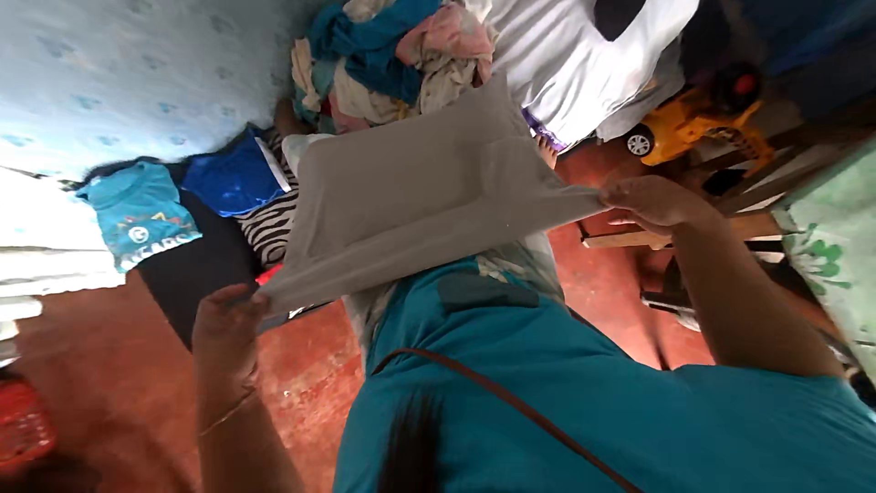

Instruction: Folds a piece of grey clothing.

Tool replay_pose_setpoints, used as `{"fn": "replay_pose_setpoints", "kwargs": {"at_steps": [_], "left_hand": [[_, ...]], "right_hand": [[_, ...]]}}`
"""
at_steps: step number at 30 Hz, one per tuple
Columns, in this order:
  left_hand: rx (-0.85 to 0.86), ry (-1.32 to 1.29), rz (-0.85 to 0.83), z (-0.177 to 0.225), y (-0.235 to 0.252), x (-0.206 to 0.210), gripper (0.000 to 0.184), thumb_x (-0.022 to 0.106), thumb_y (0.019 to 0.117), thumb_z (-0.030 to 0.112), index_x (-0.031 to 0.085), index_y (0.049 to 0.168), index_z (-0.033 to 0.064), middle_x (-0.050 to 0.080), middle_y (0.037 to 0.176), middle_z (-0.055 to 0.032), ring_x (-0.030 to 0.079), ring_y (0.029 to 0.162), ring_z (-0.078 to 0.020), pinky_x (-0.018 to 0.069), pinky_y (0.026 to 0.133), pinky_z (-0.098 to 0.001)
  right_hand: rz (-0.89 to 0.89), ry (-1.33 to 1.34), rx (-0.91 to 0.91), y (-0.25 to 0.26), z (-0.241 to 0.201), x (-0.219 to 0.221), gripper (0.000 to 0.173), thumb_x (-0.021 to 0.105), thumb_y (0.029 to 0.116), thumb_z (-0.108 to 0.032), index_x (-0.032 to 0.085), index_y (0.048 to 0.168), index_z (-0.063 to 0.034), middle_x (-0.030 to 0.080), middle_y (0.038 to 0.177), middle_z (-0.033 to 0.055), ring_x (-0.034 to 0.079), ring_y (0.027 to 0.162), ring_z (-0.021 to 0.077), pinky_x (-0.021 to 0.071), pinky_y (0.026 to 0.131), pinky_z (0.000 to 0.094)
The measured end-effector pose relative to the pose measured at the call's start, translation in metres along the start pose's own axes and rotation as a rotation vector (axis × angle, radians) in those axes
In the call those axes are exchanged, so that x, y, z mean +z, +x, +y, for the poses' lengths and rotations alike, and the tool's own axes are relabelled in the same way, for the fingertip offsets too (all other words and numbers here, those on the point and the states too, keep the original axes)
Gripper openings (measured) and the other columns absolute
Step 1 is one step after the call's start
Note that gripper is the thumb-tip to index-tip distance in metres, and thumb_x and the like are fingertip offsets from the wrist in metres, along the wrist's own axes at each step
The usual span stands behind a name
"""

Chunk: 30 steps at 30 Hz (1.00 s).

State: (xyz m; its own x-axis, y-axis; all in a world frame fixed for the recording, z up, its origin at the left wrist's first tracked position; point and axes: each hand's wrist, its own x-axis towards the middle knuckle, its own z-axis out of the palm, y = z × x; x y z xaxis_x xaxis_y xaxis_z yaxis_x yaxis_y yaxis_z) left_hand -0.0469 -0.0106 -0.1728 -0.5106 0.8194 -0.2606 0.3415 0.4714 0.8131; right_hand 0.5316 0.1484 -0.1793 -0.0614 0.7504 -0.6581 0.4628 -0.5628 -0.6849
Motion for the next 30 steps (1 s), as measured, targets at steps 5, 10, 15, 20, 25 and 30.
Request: {"fn": "replay_pose_setpoints", "kwargs": {"at_steps": [5, 10, 15, 20, 25, 30], "left_hand": [[-0.052, 0.027, 0.023, -0.006, -0.009, 0.002, 0.044, 0.064, 0.0998, 0.017, 0.046, 0.138, 0.0022, 0.061, 0.103, 0.0003, 0.059, 0.082, 0.0025, 0.0518, 0.074, -0.018], [-0.023, 0.081, -0.071, -0.024, -0.009, 0.003, 0.042, 0.066, 0.0968, 0.014, 0.049, 0.133, 0.0019, 0.062, 0.099, 0.0006, 0.06, 0.084, 0.0016, 0.0526, 0.076, -0.0189], [0.076, 0.363, -0.237, -0.008, 0.011, 0.015, 0.054, 0.061, 0.1019, 0.022, 0.045, 0.146, -0.0042, 0.054, 0.141, -0.0273, 0.057, 0.127, -0.0333, 0.0472, 0.105, -0.0496], [0.405, 0.434, -0.427, 0.085, 0.032, 0.096, 0.046, 0.059, 0.1041, 0.02, 0.05, 0.14, -0.0064, 0.056, 0.139, -0.0278, 0.057, 0.127, -0.038, 0.046, 0.108, -0.0532], [0.454, 0.379, -0.819, 0.147, 0.029, 0.234, 0.052, 0.059, 0.1045, 0.03, 0.048, 0.143, -0.003, 0.064, 0.127, -0.0231, 0.066, 0.112, -0.0327, 0.0533, 0.099, -0.0502], [0.328, 0.41, -0.729, 0.177, 0.041, 0.289, 0.047, 0.058, 0.1051, 0.03, 0.051, 0.139, -0.0026, 0.064, 0.119, -0.0248, 0.064, 0.11, -0.0356, 0.0502, 0.098, -0.0537]], "right_hand": [[-0.024, 0.039, 0.039, -0.003, 0.006, 0.0, 0.027, 0.057, 0.1054, -0.023, 0.059, 0.119, 0.0008, 0.061, 0.108, 0.0097, 0.061, 0.093, 0.0142, 0.0546, 0.084, 0.0348], [-0.045, -0.07, 0.012, 0.0, 0.027, 0.0, 0.022, 0.066, 0.1005, -0.018, 0.064, 0.108, 0.0025, 0.066, 0.101, 0.013, 0.065, 0.088, 0.0198, 0.0569, 0.082, 0.0402], [-0.019, -0.22, -0.038, 0.023, 0.044, 0.003, 0.037, 0.071, 0.0973, -0.023, 0.062, 0.125, 0.0002, 0.066, 0.11, 0.0215, 0.066, 0.095, 0.0326, 0.0547, 0.085, 0.0526], [0.049, -0.25, -0.373, 0.051, -0.015, 0.023, 0.054, 0.07, 0.0962, -0.018, 0.05, 0.142, 0.002, 0.059, 0.134, 0.0248, 0.062, 0.119, 0.0359, 0.0512, 0.101, 0.0534], [0.013, -0.457, -0.712, 0.102, -0.069, 0.059, 0.073, 0.067, 0.0844, 0.009, 0.044, 0.152, -0.0052, 0.043, 0.156, 0.0215, 0.046, 0.141, 0.0382, 0.0403, 0.114, 0.0571], [0.023, -0.647, -0.608, 0.115, -0.081, 0.068, 0.054, 0.07, 0.0913, -0.009, 0.051, 0.142, -0.0077, 0.064, 0.125, 0.0253, 0.059, 0.119, 0.0488, 0.0448, 0.098, 0.0697]]}}
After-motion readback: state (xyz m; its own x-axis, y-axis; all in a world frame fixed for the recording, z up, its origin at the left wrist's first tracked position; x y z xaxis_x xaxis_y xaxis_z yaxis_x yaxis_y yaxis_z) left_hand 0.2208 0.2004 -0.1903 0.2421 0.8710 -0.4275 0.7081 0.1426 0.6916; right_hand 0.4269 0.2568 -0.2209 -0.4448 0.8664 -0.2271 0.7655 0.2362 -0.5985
